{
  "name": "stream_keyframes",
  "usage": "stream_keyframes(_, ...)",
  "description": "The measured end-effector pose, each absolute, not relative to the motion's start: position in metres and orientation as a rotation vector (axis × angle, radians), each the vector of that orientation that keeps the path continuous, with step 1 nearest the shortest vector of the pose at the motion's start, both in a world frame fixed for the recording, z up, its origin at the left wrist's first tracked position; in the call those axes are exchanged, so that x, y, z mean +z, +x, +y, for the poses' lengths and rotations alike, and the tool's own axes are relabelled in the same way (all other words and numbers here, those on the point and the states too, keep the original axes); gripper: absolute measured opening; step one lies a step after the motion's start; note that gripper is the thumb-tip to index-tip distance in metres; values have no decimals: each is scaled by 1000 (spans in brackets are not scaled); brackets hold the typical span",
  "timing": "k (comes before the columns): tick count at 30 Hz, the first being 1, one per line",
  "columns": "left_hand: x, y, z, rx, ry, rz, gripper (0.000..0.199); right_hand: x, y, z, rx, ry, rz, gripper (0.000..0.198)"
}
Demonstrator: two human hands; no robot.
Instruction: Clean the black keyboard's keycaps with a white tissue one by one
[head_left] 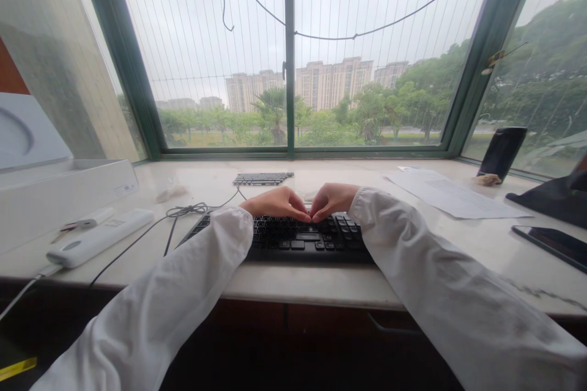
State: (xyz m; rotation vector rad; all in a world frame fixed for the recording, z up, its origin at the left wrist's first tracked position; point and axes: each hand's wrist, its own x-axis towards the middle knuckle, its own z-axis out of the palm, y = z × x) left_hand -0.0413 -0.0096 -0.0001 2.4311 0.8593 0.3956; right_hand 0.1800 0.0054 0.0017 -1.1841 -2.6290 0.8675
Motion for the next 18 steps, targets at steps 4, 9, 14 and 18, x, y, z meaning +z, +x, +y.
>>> stream_keyframes(4,1,-42,-10,382,2442,824,31,0,179,6,825,-1220,-2647,46)
stream_keyframes(9,4,-42,-10,283,2402,869,39,1,178,5,837,-1270,-2645,50)
stream_keyframes(14,3,-40,-11,267,2367,914,42,1,173,3,861,-1320,-2623,50)
stream_keyframes(18,1,-39,-11,290,2349,952,42,0,173,3,902,-1298,-2617,50)
